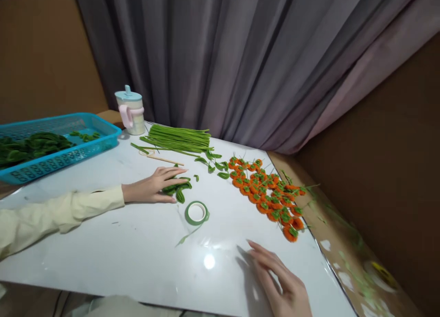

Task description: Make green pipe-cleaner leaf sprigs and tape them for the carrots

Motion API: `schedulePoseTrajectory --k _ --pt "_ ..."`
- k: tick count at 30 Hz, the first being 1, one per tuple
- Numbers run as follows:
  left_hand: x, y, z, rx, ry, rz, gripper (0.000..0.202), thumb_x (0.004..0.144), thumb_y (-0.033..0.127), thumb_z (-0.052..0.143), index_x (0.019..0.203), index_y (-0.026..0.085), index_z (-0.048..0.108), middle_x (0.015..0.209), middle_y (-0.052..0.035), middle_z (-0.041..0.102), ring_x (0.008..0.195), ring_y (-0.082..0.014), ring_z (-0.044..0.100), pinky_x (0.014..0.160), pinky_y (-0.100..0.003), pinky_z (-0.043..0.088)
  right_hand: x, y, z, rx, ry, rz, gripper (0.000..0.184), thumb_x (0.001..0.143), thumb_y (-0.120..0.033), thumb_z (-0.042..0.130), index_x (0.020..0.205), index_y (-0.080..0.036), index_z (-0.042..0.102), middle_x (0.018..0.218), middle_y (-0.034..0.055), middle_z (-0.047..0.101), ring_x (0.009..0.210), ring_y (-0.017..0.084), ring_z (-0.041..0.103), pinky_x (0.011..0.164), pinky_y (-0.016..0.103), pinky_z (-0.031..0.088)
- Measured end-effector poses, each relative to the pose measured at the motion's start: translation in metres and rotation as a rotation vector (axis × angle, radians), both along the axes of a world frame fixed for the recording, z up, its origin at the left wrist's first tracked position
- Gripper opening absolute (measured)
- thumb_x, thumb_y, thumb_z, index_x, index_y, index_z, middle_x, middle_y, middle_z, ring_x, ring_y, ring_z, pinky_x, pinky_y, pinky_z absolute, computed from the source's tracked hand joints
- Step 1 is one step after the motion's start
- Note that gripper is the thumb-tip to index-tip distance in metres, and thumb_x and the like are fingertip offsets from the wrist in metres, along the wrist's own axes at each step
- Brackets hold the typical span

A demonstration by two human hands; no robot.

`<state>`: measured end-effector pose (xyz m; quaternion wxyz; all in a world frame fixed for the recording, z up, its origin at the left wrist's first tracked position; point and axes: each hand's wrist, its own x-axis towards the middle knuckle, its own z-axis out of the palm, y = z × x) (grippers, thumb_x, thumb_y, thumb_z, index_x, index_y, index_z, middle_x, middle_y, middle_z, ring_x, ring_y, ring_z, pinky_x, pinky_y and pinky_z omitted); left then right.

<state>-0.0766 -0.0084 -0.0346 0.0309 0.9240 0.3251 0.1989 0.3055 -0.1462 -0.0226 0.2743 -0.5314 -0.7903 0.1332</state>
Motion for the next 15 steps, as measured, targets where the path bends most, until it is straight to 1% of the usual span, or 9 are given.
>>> schedulePoseTrajectory --k 1,3,5,6,8,10,12,13,15 --pt "0.000 -0.001 0.000 0.031 0.002 -0.010 0.057 0.086 0.047 0.053 0.135 0.025 0.036 0.146 -0.0145 0.029 0.133 -0.0324 0.026 0.102 -0.050 0.024 -0.008 0.006 0.012 -0.019 -0.023 0.124 0.020 0.091 -0.023 0.048 0.101 -0.023 0.065 0.118 0.0052 0.061 0.105 0.023 0.059 0.084 0.028 0.053" --pt "0.000 -0.005 0.001 0.101 -0.023 -0.037 0.051 0.086 0.046 0.054 0.130 0.024 0.041 0.143 -0.0153 0.035 0.130 -0.0323 0.030 0.099 -0.049 0.025 -0.027 0.020 0.034 -0.019 -0.072 0.349 0.025 0.091 -0.016 0.047 0.110 -0.023 0.061 0.122 0.0065 0.058 0.110 0.022 0.054 0.089 0.030 0.050" --pt "0.002 -0.012 0.002 0.161 -0.064 -0.077 0.039 0.086 0.041 0.053 0.120 0.022 0.049 0.136 -0.0154 0.045 0.125 -0.0310 0.036 0.095 -0.047 0.027 -0.049 0.037 0.046 -0.031 -0.140 0.570 0.030 0.091 -0.012 0.045 0.118 -0.020 0.056 0.121 0.0088 0.057 0.112 0.021 0.050 0.092 0.032 0.047" --pt "0.005 -0.017 0.002 0.180 -0.082 -0.098 0.031 0.086 0.038 0.052 0.111 0.020 0.053 0.131 -0.0151 0.049 0.123 -0.0305 0.039 0.094 -0.046 0.027 -0.061 0.047 0.048 -0.043 -0.186 0.650 0.030 0.091 -0.011 0.046 0.118 -0.018 0.055 0.120 0.0095 0.057 0.113 0.022 0.048 0.094 0.034 0.045" --pt "0.011 -0.028 0.003 0.189 -0.102 -0.139 0.020 0.086 0.036 0.051 0.093 0.018 0.056 0.123 -0.0144 0.055 0.119 -0.0301 0.042 0.090 -0.044 0.028 -0.081 0.067 0.047 -0.024 -0.259 0.763 0.029 0.090 -0.011 0.050 0.118 -0.015 0.054 0.118 0.0107 0.057 0.114 0.024 0.045 0.096 0.039 0.041" --pt "0.018 -0.037 0.004 0.183 -0.104 -0.186 0.020 0.086 0.037 0.051 0.081 0.017 0.054 0.116 -0.0139 0.059 0.117 -0.0296 0.044 0.088 -0.042 0.028 -0.098 0.088 0.040 0.009 -0.299 0.884 0.026 0.088 -0.014 0.055 0.113 -0.012 0.056 0.116 0.0131 0.056 0.113 0.026 0.043 0.097 0.041 0.039" --pt "0.023 -0.042 0.003 0.176 -0.101 -0.228 0.023 0.086 0.039 0.050 0.079 0.017 0.053 0.111 -0.0138 0.060 0.114 -0.0289 0.046 0.086 -0.041 0.028 -0.110 0.108 0.031 0.019 -0.302 1.009 0.020 0.086 -0.018 0.059 0.105 -0.012 0.059 0.114 0.0134 0.055 0.114 0.026 0.041 0.097 0.041 0.038" --pt "0.025 -0.043 0.003 0.170 -0.101 -0.236 0.024 0.087 0.040 0.050 0.079 0.017 0.053 0.110 -0.0139 0.060 0.114 -0.0288 0.046 0.085 -0.041 0.027 -0.115 0.116 0.027 0.028 -0.273 1.051 0.014 0.086 -0.017 0.058 0.099 -0.012 0.060 0.113 0.0134 0.054 0.113 0.026 0.041 0.096 0.040 0.038" --pt "0.027 -0.044 0.003 0.141 -0.104 -0.213 0.028 0.085 0.044 0.051 0.079 0.017 0.053 0.108 -0.0137 0.059 0.113 -0.0294 0.046 0.085 -0.040 0.027 -0.122 0.127 0.020 0.029 -0.201 1.100 0.004 0.087 -0.014 0.056 0.088 -0.013 0.060 0.109 0.0125 0.055 0.111 0.025 0.043 0.095 0.039 0.039"
